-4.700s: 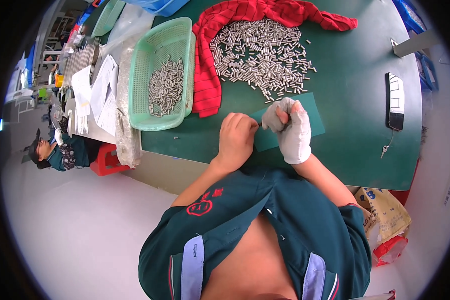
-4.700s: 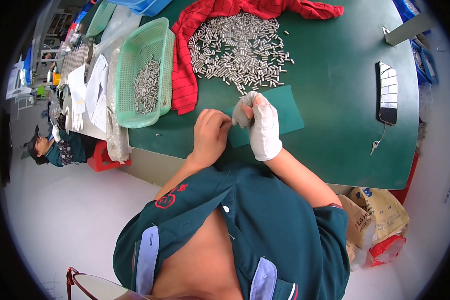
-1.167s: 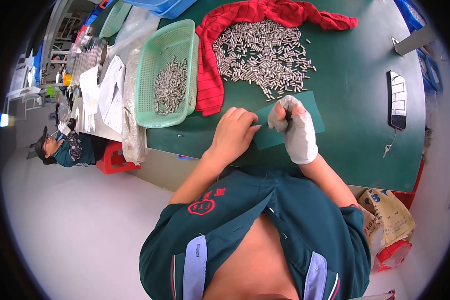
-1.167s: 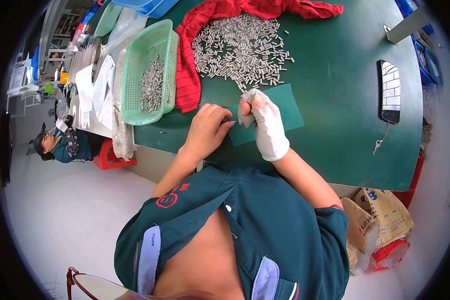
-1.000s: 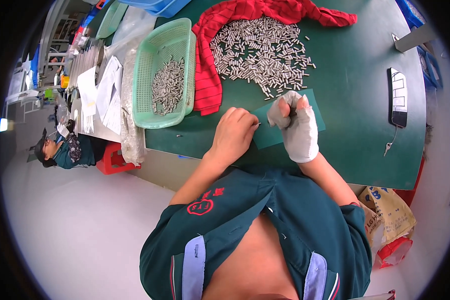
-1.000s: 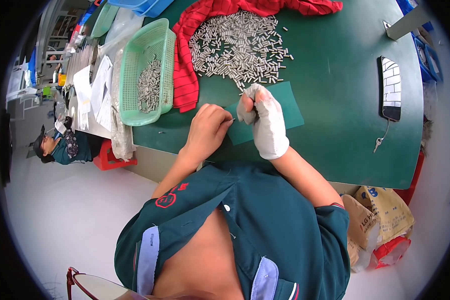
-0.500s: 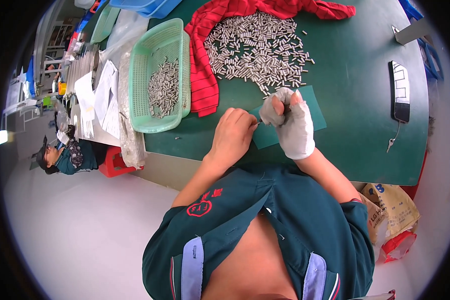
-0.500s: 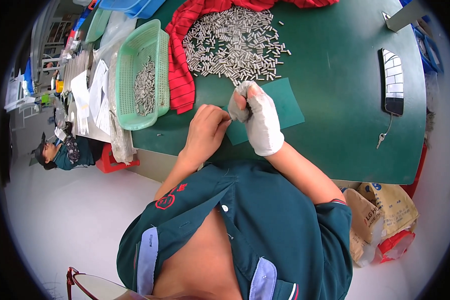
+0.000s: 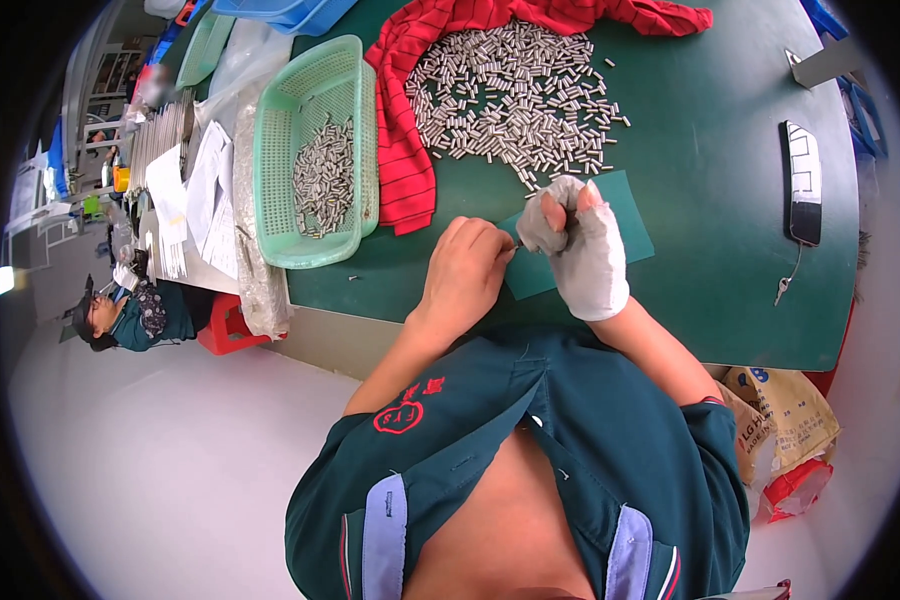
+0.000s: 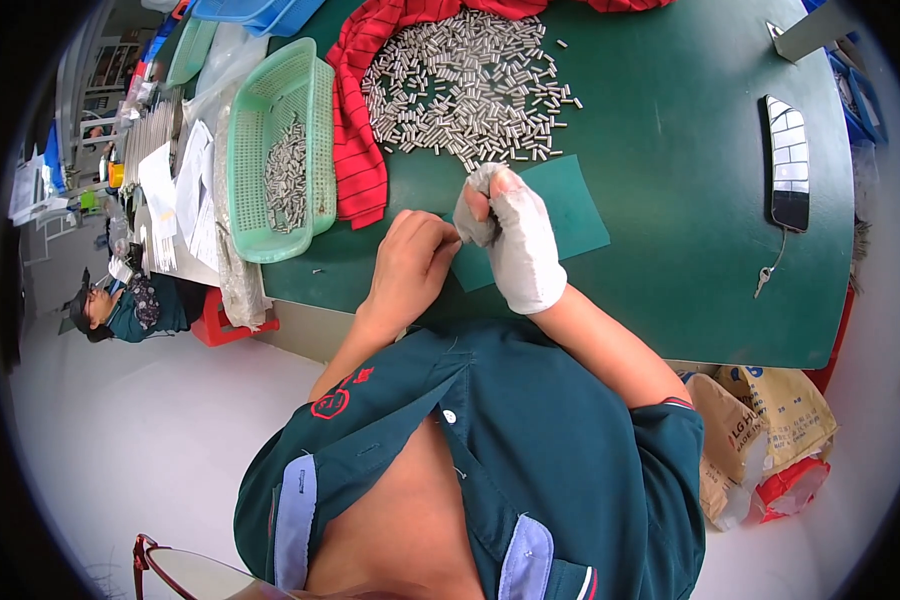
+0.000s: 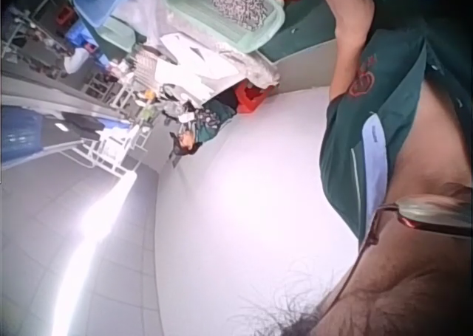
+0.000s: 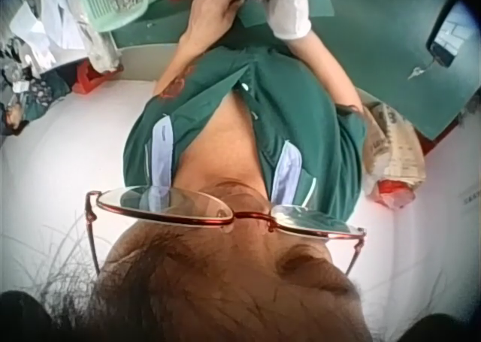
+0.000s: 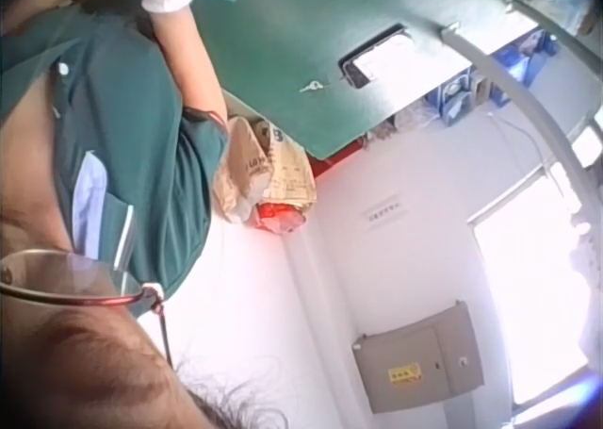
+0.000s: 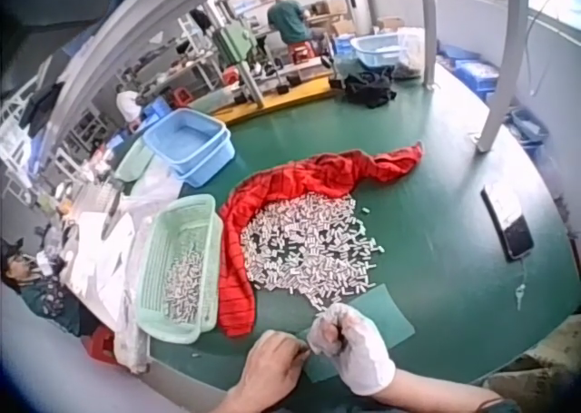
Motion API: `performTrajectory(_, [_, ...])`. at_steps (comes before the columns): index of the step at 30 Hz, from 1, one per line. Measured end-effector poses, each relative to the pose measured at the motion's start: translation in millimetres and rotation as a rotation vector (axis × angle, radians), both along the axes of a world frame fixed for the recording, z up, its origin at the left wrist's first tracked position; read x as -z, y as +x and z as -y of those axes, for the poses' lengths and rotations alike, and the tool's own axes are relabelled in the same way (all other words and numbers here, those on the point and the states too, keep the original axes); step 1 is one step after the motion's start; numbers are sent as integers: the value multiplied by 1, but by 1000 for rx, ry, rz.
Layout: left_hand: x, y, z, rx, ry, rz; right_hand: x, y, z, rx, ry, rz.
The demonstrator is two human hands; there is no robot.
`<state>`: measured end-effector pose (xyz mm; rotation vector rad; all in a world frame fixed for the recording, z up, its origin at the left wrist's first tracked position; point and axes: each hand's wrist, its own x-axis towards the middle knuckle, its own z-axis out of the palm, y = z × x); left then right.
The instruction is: The person sorts small metal electronic pins by hand from a pile into specific containers.
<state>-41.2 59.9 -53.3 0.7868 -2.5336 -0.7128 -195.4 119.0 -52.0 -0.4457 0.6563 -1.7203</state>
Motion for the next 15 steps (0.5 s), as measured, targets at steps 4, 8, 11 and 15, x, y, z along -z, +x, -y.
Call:
performTrajectory(4, [1,-1,0,-1,-7,-20,1,1,0,-5,19,-26])
performTrajectory(8, [3,-2,-3,-14,-8,-33,2,4,-1,-3,26,-75])
performTrajectory(11, [6,-2,-7,-45,-2,-50,3,6,-1,9,52,-136])
performTrajectory(15, [10,-3,-10,-71,-25,-94,7,8,-1,21,30,-177])
